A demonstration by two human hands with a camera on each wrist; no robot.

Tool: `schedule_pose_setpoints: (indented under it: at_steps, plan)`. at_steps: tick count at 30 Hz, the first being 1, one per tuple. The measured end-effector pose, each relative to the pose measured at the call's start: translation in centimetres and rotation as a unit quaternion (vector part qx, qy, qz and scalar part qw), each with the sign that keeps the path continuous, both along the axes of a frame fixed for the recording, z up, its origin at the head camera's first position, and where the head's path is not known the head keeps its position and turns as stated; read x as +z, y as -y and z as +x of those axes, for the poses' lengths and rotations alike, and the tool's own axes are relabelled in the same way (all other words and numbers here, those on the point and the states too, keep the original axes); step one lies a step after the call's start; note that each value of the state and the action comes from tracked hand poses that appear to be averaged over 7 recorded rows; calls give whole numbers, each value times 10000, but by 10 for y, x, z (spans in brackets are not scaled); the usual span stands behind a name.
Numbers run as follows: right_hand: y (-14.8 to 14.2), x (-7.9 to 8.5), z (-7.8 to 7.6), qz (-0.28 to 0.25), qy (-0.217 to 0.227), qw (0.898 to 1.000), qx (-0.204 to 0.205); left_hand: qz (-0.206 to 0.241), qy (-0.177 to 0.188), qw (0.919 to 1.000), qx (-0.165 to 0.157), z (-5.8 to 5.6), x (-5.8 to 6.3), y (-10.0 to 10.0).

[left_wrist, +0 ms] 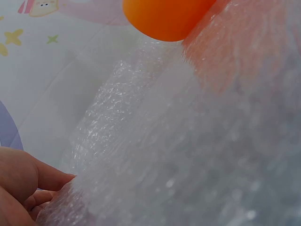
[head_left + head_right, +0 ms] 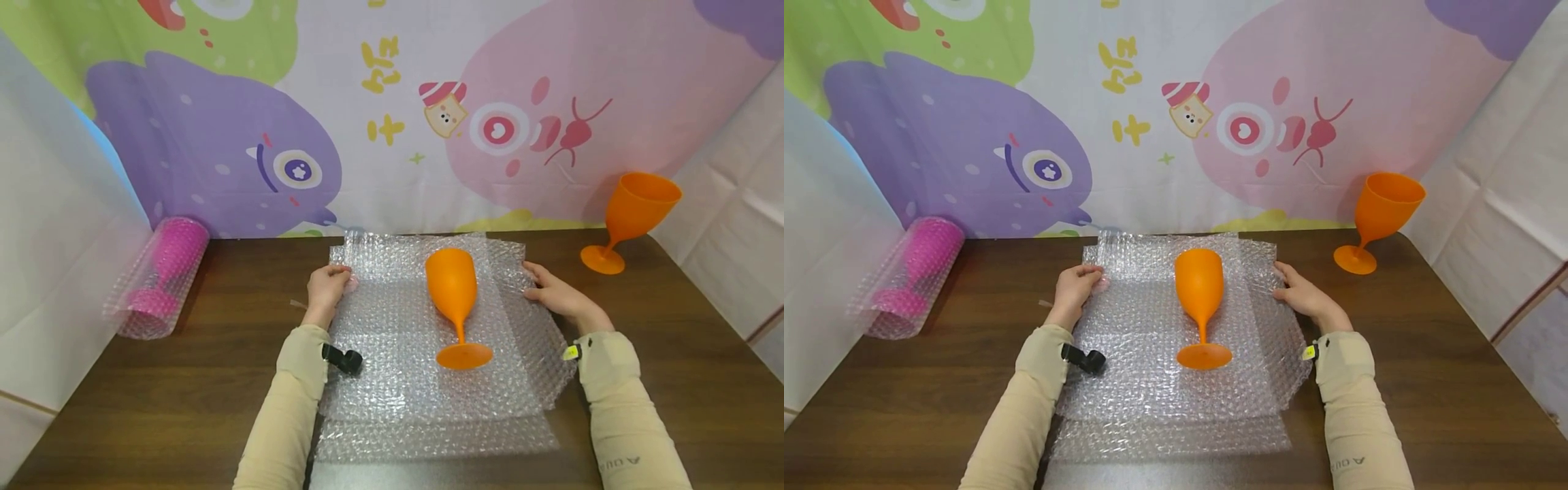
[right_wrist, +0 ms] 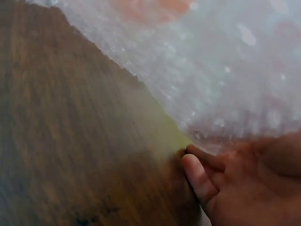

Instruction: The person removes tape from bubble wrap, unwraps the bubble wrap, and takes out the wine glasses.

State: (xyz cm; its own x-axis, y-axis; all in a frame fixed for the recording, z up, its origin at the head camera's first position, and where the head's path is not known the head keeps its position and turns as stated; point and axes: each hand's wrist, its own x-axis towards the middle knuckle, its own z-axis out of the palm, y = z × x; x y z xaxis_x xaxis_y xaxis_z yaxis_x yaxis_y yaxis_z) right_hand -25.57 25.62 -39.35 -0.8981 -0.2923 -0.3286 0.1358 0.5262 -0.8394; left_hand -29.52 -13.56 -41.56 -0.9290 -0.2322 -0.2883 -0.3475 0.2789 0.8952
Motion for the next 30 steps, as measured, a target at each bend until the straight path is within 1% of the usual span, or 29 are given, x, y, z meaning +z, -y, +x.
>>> schedule_pose_setpoints:
  at_steps: [3,6,9,12,13,14,16,17,19,20,23,25,28,30]
  plan:
    - [-2,4,1,69,82,9999,-47,-10,34,10000,-27,2,1,-1]
    - [-7,14,3,101,141,9998,-138,28,72,9999,-67,3,2,-2]
    - [-13,31,6,-53,88,9995,-312,151,105,9998,-119,5,4,-2]
    - [-16,49,10,-415,-71,9970,-655,315,122,9993,-171,4,6,-1]
    - [-19,51,9,-566,-124,9954,-765,350,132,9991,-179,4,8,0]
    - [-24,48,6,-695,-210,9935,-876,368,143,9990,-189,4,8,1]
    - [-30,43,2,-829,-390,9900,-1068,396,155,9989,-197,3,9,2]
    - [-30,44,1,-847,-471,9894,-1082,399,144,9989,-179,2,9,3]
    - [-27,50,2,-809,-686,9888,-1047,439,149,9988,-163,2,8,4]
    - [-22,57,5,-741,-830,9888,-999,467,143,9987,-150,1,8,4]
    - [4,94,20,-698,-1202,9878,-700,627,135,9979,-84,1,7,4]
    - [18,111,29,-730,-1459,9851,-544,720,151,9973,-63,2,7,4]
    - [35,127,37,-789,-1671,9821,-375,878,140,9960,-86,1,7,5]
    - [46,134,38,-736,-1653,9831,-282,948,121,9954,-84,0,7,6]
